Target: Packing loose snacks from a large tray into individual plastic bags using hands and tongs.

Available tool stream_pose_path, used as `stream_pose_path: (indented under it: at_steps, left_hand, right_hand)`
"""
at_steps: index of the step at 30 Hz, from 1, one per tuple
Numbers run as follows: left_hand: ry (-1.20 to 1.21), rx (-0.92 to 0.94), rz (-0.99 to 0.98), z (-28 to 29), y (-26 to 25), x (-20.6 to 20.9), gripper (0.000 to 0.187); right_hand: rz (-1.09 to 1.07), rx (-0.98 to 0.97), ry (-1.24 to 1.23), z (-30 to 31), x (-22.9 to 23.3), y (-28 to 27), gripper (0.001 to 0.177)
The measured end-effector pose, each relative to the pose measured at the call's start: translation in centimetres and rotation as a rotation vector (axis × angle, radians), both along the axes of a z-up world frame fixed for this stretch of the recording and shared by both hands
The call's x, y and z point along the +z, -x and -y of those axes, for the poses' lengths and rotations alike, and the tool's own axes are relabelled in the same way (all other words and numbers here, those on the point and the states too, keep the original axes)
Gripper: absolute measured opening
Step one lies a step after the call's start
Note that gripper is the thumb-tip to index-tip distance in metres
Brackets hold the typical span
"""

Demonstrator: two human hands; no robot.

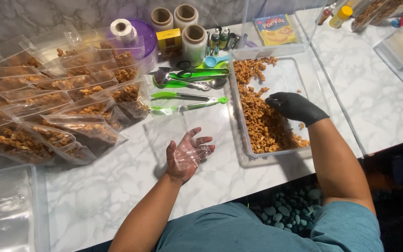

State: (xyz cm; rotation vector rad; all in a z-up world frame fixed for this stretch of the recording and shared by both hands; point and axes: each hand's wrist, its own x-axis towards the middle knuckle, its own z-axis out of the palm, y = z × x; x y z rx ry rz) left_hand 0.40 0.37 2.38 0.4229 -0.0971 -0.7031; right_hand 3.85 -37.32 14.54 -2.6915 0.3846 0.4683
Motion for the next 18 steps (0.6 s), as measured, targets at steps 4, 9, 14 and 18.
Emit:
stream_pose_path:
  at_steps: [4, 9, 14, 18]
  left_hand:
    - [-0.007, 0.007, 0.019, 0.0, 0.1, -0.1, 0.104]
    - [0.043, 0.012, 0.016, -0.2, 0.2, -0.6, 0.106]
    - [0.080, 0.026, 0.017, -0.1, 0.2, -0.7, 0.107]
    - [0.111, 0.024, 0.047, -0.1, 0.2, -0.9, 0.108]
  right_hand:
    - [0.033, 0.058, -0.163, -4.7, 4.1, 2.2, 0.049]
    - [0.075, 0.157, 0.159, -7.2, 3.8, 2.6, 0.074]
    - [0.099, 0.238, 0.257, -7.7, 0.3, 2.5, 0.074]
    - [0.199, 0.282, 0.311, -6.9, -0.4, 2.5, 0.059]
